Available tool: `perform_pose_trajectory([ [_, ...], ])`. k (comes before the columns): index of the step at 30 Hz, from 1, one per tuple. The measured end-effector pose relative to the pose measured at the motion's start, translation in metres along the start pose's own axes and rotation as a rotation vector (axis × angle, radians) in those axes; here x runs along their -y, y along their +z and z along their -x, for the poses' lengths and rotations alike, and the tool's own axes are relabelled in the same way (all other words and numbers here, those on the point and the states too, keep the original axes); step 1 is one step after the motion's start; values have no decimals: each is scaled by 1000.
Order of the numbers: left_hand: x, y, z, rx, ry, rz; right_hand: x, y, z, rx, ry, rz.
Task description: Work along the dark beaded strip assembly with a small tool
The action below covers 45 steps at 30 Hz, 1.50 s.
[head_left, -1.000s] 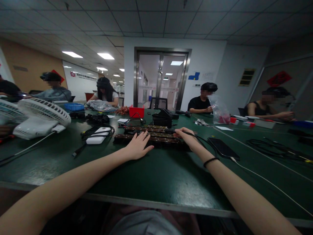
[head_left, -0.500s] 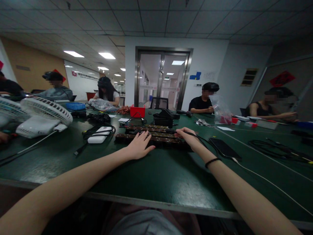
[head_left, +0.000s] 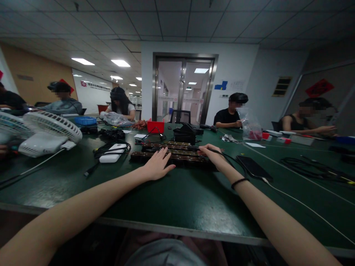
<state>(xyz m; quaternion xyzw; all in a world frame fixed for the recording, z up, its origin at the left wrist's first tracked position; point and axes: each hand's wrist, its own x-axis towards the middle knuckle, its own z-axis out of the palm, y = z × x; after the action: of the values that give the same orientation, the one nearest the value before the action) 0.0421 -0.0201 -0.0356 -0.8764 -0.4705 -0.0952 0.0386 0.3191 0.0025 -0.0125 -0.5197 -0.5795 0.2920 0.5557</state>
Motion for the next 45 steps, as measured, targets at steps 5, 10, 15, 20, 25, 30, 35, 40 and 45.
perform_pose_trajectory([
  [5, -2, 0, 0, 5, -9, -31, 3, -3, -2, 30, -49, 186],
  [10, 0, 2, 0, -53, 2, -56, 5, -5, 1, 28, -109, 266],
  [15, 0, 2, 0, -11, -4, -35, 9, -6, 3, 34, -121, 296],
  [20, -1, 0, 1, -6, -3, -47, 11, -7, 4, 54, -110, 294],
  [25, -2, 0, 1, -8, 7, -71, 10, -8, 3, 46, -88, 320],
  [30, -2, -1, 1, -13, 38, -66, 10, -9, 3, 43, -89, 353],
  [35, -4, -4, 2, 11, 37, -77, 9, -9, 3, 46, -119, 360],
  [40, -3, -3, 2, 21, 37, -83, 10, -9, 3, 36, -105, 371],
  [45, 1, 1, 1, 7, 50, -70, 10, -9, 2, 34, -78, 360],
])
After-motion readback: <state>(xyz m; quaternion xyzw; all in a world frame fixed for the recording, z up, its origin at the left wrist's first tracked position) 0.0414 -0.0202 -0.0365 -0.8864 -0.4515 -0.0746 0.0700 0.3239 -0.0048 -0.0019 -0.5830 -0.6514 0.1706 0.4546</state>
